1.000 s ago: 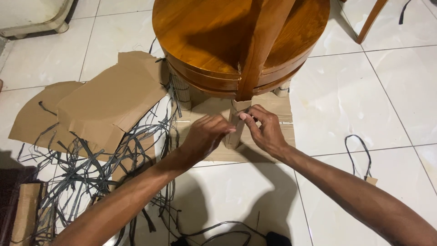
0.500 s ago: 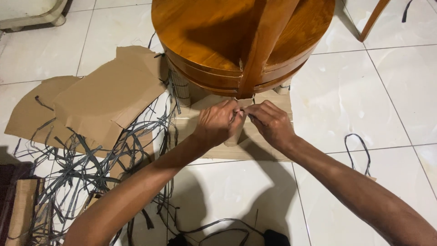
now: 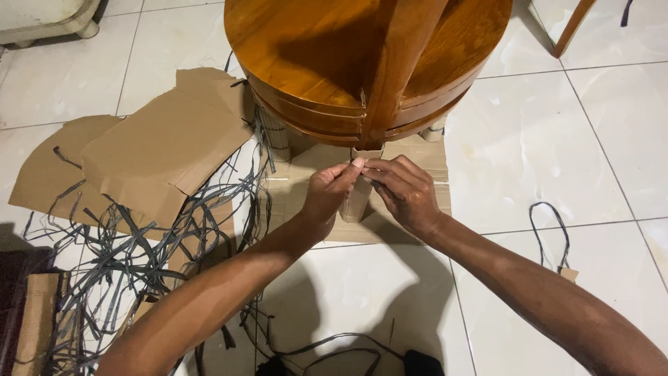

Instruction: Wrapping a chair leg with cardboard and securing it with multiple plastic ties

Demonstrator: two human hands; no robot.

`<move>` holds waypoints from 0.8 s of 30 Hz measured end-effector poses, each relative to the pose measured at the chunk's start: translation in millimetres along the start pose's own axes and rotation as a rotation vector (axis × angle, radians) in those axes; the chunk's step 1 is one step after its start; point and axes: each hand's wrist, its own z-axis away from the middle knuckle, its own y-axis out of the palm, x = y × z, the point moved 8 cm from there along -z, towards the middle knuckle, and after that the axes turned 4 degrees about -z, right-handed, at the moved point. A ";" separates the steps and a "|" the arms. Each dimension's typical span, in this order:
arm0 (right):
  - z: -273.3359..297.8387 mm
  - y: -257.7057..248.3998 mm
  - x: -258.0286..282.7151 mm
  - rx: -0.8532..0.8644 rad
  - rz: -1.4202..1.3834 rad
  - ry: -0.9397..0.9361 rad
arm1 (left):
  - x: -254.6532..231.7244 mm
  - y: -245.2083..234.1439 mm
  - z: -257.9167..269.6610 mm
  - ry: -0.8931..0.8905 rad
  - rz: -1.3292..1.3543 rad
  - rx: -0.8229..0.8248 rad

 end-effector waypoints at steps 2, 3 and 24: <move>1.7 -0.8 -1.8 -0.029 -0.042 0.100 | 4.3 -1.6 3.4 -0.004 0.013 -0.055; 3.4 -2.2 -6.6 -0.058 -0.083 0.198 | 6.5 -4.5 5.3 -0.006 0.028 -0.112; 51.1 -0.9 -60.7 0.012 -0.186 0.612 | 21.8 -30.8 -39.3 0.338 0.002 0.179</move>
